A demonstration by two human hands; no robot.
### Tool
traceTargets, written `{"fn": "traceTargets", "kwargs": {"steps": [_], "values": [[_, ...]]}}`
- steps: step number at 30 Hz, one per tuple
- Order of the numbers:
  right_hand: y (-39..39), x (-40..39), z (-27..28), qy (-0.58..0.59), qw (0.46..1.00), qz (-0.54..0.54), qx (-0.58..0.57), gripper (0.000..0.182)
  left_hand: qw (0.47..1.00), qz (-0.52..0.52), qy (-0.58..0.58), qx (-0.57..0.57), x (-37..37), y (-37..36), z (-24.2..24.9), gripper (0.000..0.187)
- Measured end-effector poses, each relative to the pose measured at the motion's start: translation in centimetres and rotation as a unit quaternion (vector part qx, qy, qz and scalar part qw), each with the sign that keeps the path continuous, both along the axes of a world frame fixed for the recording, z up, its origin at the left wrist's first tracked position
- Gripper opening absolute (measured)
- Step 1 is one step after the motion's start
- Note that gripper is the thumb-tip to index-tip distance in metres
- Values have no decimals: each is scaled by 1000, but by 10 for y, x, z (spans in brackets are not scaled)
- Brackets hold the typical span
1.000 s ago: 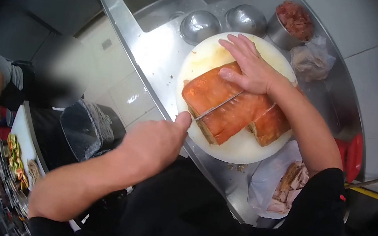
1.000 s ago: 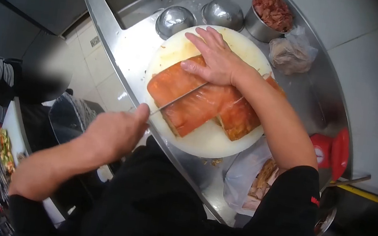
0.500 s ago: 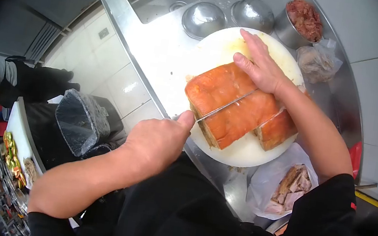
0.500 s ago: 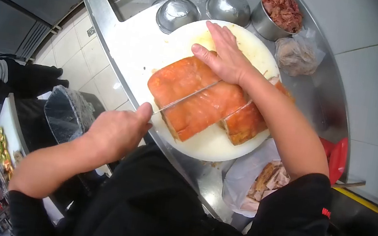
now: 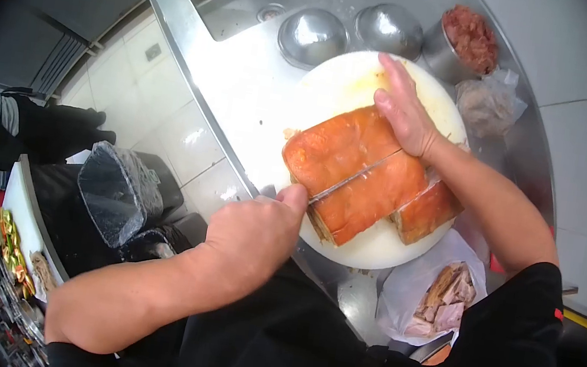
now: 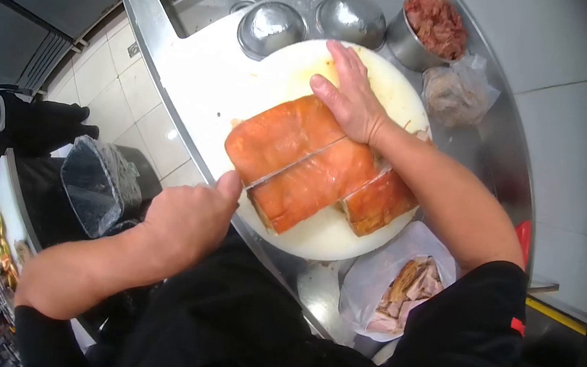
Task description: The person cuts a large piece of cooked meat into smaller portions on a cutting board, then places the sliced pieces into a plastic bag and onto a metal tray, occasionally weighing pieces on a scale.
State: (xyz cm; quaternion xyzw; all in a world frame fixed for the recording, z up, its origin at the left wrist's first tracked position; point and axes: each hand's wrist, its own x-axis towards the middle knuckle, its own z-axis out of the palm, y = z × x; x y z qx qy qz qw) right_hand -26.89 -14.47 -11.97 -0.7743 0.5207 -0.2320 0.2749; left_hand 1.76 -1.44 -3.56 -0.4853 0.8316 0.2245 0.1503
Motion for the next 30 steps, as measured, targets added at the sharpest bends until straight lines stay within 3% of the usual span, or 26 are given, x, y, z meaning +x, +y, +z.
{"fn": "traceTargets", "kwargs": {"steps": [3,9,12,14,17,20,26,30], "values": [[7,5,7,28,1000,-3,8,91,999,-9,38,-35,9,2,-36,21],[-3,-9,-3,10,1000,-18,-16,87,999,21,37,-31,-2,1,-16,16],[1,-8,-6,12,999,-38,-32,81,999,19,33,-38,1,2,-38,14],[-8,-11,-18,-1,999,-23,-37,80,999,21,4,-46,-8,6,-11,14],[-8,-11,-20,22,997,-8,-73,78,1000,21,3,-4,-3,12,-23,14],[-9,-10,-13,34,997,-13,-69,76,998,23,39,-31,0,7,-40,14],[-14,-6,-2,124,992,-3,-40,81,997,25,76,-7,15,1,-27,21],[-9,0,8,185,982,-13,-27,89,996,37,-49,58,36,8,-9,34]]}}
